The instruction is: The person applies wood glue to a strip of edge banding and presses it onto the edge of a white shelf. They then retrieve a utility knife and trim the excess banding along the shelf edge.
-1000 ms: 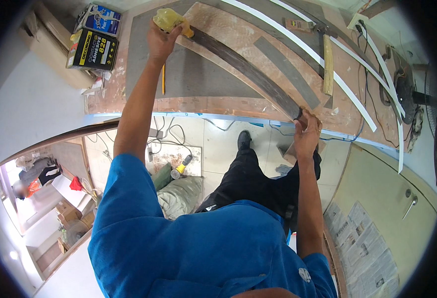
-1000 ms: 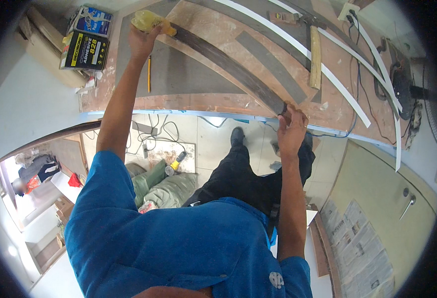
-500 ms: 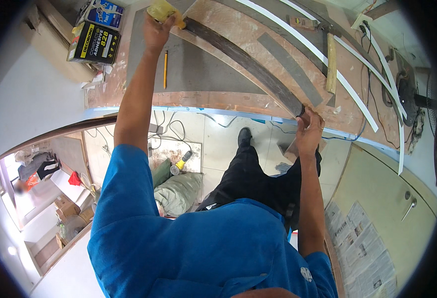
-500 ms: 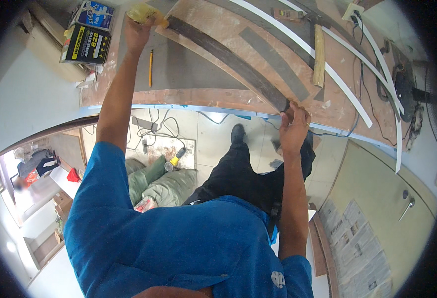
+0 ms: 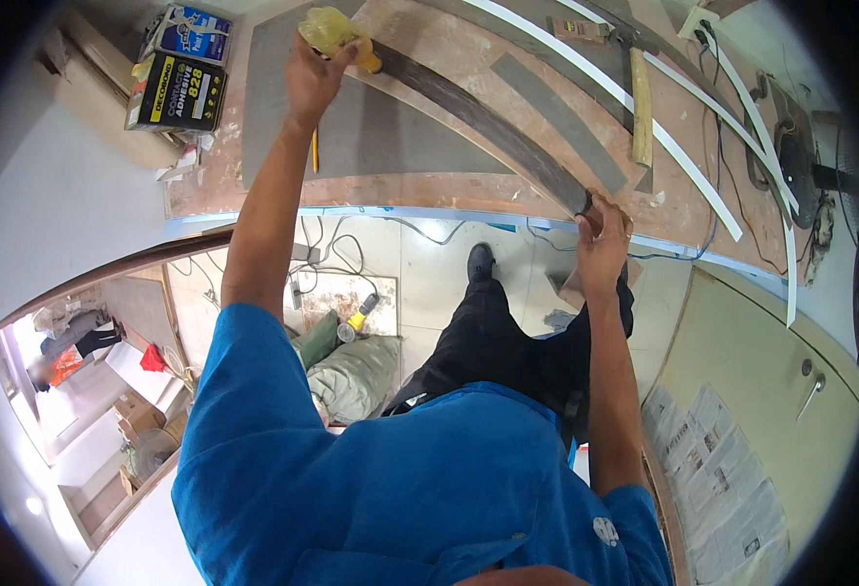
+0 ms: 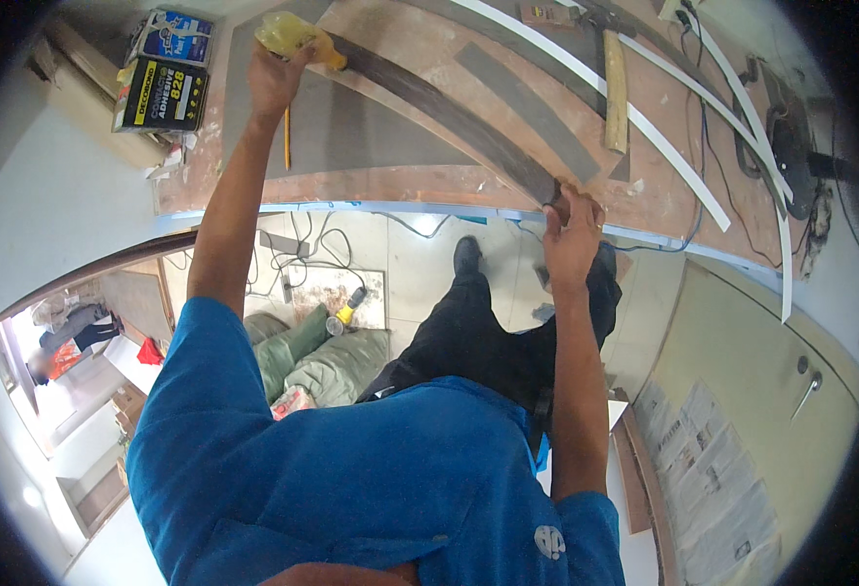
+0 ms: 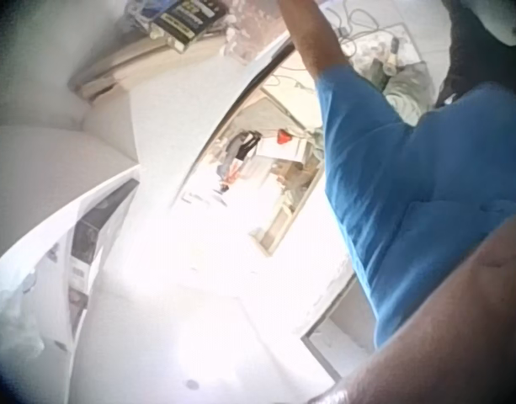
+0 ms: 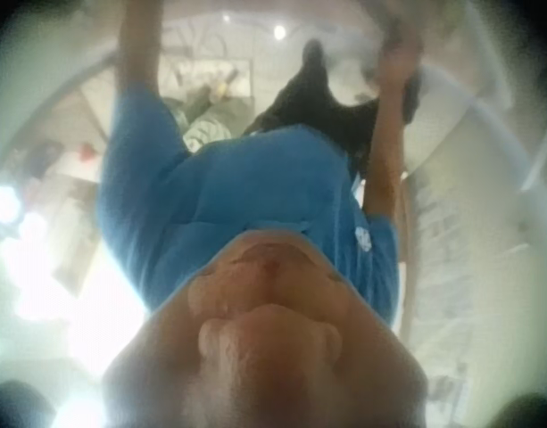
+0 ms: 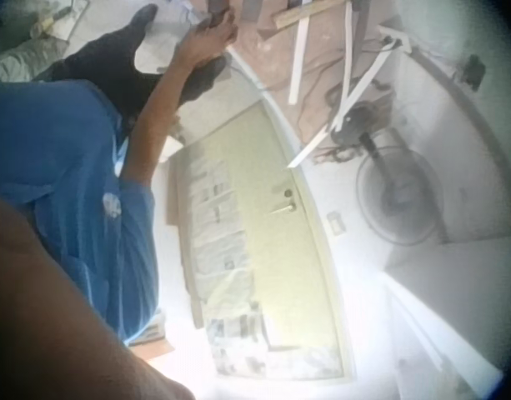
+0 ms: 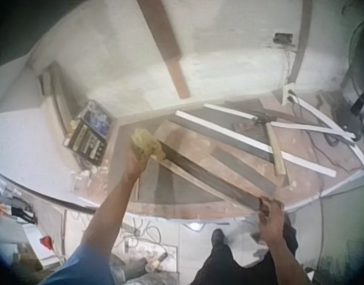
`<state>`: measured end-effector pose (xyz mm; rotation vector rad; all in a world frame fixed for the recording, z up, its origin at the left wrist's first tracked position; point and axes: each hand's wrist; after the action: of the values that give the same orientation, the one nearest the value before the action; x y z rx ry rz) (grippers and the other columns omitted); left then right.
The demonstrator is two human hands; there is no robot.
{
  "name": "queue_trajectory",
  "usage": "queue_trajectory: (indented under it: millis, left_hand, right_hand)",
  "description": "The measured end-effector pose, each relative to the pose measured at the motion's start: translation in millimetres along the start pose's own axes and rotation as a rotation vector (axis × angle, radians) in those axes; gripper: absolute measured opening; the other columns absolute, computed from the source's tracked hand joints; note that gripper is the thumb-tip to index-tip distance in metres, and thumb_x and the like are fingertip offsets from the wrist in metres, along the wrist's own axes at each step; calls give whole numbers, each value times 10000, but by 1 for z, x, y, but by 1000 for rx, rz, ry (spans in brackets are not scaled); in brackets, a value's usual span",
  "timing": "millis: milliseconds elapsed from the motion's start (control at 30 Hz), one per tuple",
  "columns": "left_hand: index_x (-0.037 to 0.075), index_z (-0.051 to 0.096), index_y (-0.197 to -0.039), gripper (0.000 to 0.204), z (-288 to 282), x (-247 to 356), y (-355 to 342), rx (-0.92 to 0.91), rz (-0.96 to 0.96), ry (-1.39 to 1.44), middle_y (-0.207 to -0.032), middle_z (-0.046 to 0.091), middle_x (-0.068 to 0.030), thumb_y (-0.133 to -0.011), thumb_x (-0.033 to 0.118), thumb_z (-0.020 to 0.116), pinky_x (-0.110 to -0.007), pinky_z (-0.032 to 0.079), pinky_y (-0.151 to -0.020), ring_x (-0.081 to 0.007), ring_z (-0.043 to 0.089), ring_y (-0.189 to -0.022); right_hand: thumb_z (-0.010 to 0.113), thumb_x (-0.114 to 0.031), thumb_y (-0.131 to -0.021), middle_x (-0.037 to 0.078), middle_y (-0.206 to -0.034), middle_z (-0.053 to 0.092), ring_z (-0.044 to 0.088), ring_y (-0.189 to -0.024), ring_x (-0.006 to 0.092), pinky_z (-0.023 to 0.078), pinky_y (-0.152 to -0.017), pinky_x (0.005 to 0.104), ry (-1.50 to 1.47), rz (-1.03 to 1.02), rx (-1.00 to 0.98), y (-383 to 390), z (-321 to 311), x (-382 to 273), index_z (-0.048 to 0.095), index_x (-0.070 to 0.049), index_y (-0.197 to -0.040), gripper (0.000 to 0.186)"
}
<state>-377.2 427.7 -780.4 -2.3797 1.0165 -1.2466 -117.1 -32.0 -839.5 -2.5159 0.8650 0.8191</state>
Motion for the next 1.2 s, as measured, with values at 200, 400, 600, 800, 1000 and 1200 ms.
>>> queue_trajectory:
  millis: [200, 400, 600, 800, 1000, 1200]
  left_hand:
    - [-22, 555, -1214, 538, 31, 74, 26, -185, -141, 91, -1035, 762, -178, -869, 244, 870, -357, 593, -825, -270, 765, -976]
    - [-15, 541, -1245, 595, 48, 92, 25, -187, -77, 112, -1057, 764, -215, -869, 316, 862, -374, 617, -812, -309, 775, -969]
    - [-31, 534, -1247, 623, 68, 129, 62, -210, 5, 10, -1029, 765, -220, -866, 335, 865, -375, 620, -781, -322, 779, -925]
    - [-30, 554, -1256, 549, 55, 98, 41, -117, -119, 209, -1092, 753, -187, -891, 252, 851, -347, 584, -867, -271, 749, -991]
    - [-38, 567, -1204, 548, 103, 188, 87, -193, 46, 131, -1046, 751, -232, -859, 258, 874, -396, 605, -796, -289, 773, -925]
    - [-51, 543, -1225, 573, 94, 135, 58, -132, 16, 251, -1070, 742, -245, -865, 256, 868, -397, 606, -828, -330, 770, -964]
  right_hand:
    - [792, -52, -848, 171, -1196, 701, 588, -1163, 384, 455, -1040, 473, -3, 10, 36, 1, 0, -1, 668, -40, -1252, 423]
    - [800, -20, -818, 168, -1185, 703, 592, -1139, 394, 465, -1019, 484, -10, -27, 55, 3, 1, 5, 666, -60, -1248, 452]
    - [806, -19, -808, 133, -1167, 717, 590, -1150, 390, 491, -990, 485, -7, 27, 48, 3, 4, 7, 677, -80, -1245, 459]
    - [807, -37, -813, 127, -1131, 722, 589, -1158, 395, 474, -1017, 480, -39, 1, 88, 2, 6, 10, 679, -88, -1233, 443]
    - [805, -41, -808, 131, -1120, 724, 589, -1167, 404, 470, -1021, 480, -59, 13, 94, 4, 3, 8, 670, -89, -1236, 452]
    - [802, -43, -805, 131, -1111, 723, 596, -1152, 410, 475, -1002, 480, -44, -25, 108, 4, 6, 13, 669, -84, -1225, 443]
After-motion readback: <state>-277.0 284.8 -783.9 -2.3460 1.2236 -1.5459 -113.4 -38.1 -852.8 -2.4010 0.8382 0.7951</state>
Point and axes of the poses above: each hand's wrist, its own y-axis away from the middle knuckle, its own z-axis out of the palm, x = y × z
